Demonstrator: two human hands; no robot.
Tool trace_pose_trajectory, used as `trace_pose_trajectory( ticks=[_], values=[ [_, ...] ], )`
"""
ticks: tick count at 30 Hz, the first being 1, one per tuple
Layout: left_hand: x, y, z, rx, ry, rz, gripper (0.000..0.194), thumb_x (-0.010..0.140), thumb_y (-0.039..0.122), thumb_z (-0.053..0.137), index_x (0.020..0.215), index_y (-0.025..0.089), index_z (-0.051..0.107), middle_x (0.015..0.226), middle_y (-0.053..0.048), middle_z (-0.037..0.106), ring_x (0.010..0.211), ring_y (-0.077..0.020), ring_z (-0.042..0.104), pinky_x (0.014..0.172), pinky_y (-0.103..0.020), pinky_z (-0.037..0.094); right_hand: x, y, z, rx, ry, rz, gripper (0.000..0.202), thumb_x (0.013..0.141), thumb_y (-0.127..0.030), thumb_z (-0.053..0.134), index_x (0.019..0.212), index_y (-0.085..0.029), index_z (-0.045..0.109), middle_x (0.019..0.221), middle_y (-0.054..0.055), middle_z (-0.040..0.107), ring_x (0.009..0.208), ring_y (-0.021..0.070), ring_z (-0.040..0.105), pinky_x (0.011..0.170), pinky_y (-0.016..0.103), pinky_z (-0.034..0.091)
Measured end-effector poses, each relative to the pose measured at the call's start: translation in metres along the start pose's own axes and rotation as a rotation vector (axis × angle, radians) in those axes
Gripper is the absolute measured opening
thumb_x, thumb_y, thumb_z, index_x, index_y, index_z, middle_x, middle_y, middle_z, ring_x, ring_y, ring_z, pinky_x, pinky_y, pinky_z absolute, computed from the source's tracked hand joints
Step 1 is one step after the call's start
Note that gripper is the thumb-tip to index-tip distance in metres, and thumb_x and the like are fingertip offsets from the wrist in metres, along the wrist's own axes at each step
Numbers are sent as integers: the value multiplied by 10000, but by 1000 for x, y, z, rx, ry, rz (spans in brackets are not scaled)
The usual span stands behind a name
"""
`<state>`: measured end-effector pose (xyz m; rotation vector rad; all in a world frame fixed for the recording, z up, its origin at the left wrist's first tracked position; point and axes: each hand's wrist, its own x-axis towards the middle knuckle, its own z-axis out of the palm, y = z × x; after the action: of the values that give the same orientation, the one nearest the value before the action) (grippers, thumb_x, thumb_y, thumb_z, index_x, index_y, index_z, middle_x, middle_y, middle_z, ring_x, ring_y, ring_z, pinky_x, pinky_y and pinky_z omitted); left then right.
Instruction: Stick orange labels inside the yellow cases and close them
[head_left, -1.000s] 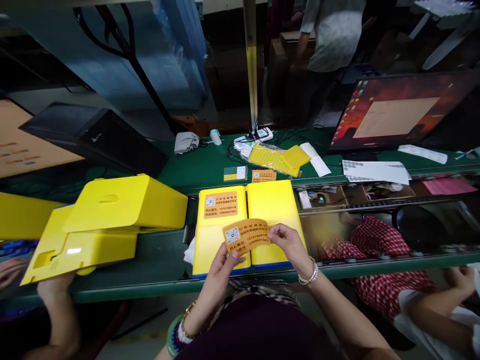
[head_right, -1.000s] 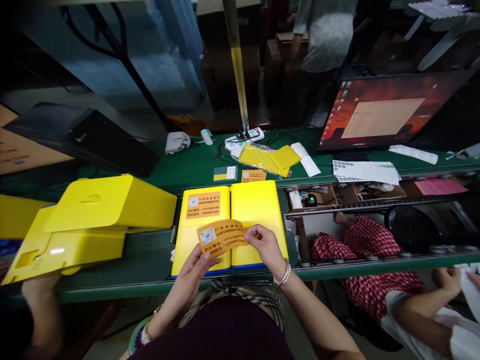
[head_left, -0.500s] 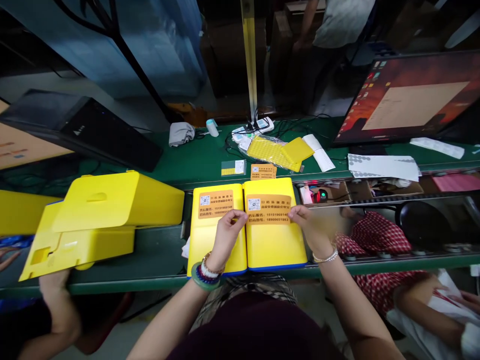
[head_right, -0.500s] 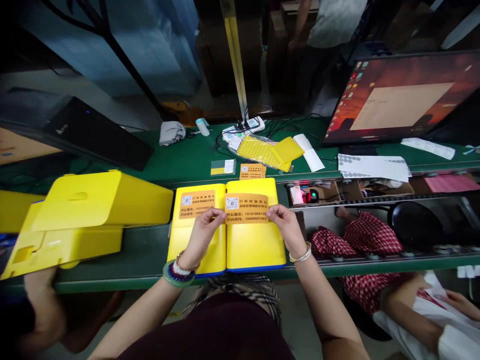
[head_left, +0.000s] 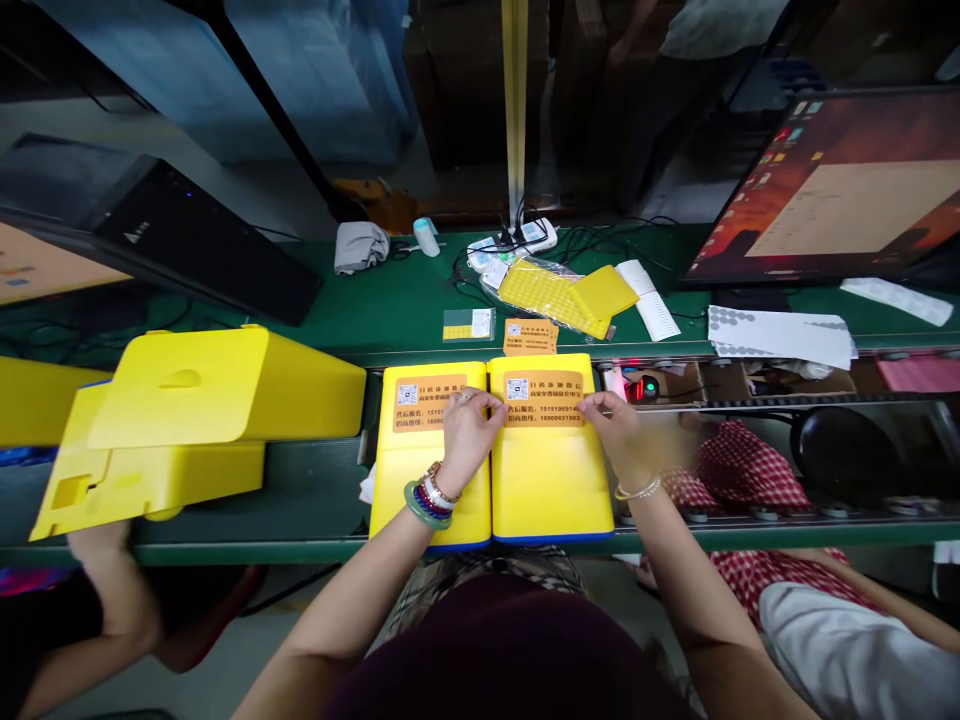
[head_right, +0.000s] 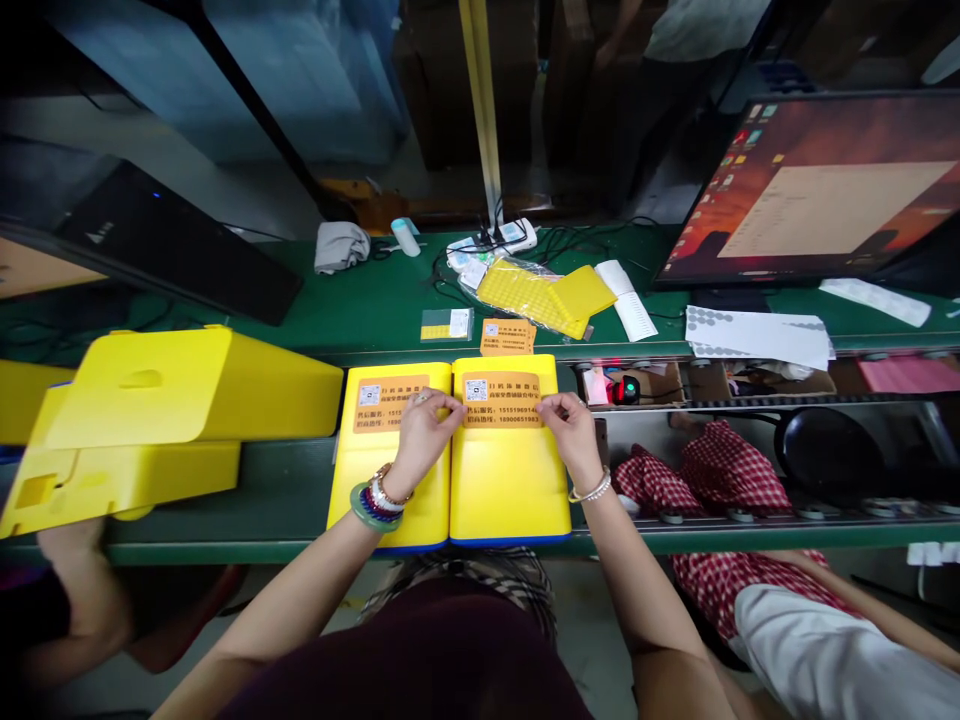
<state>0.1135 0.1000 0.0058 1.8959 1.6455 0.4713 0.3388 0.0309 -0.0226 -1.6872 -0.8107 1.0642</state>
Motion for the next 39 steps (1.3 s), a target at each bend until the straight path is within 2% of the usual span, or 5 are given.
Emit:
trace_pose_trajectory(
  ticks=[6, 12, 20, 39],
  values=[
    [4, -3, 4, 67, 19, 26, 102, 826, 266, 638, 738, 221, 667, 851, -37, 643, 912, -239, 544, 886, -387, 387, 10, 15, 1, -20, 3, -56, 265, 743, -464, 709, 706, -209, 646, 757, 14, 577, 666, 155, 488, 670, 309, 420],
    [5, -2, 5, 84, 9, 33, 115, 830, 266, 638, 731, 221, 677, 835, -34, 650, 888, -234, 547, 881, -383, 376, 14, 20, 1, -54, 20, -74, 244, 758, -440, 694, 721, -201, 664, 776, 20, 573, 653, 149, 487, 660, 314, 417],
    [4, 2, 4, 106, 0, 18, 119, 832, 270, 636, 728, 226, 673, 841, -38, 650, 905, -247, 529, 854, -382, 363, 18, 23, 0, -52, 19, -41, 258, 723, -458, 720, 718, -206, 667, 763, 19, 574, 663, 160, 504, 658, 318, 421],
    [7, 2, 9, 117, 19, 36, 143, 827, 279, 645, 696, 226, 668, 843, -54, 651, 915, -260, 507, 821, -385, 365, 18, 18, 2, -83, 49, -78, 223, 743, -420, 689, 710, -201, 669, 745, 12, 561, 667, 152, 488, 665, 310, 411]
  ],
)
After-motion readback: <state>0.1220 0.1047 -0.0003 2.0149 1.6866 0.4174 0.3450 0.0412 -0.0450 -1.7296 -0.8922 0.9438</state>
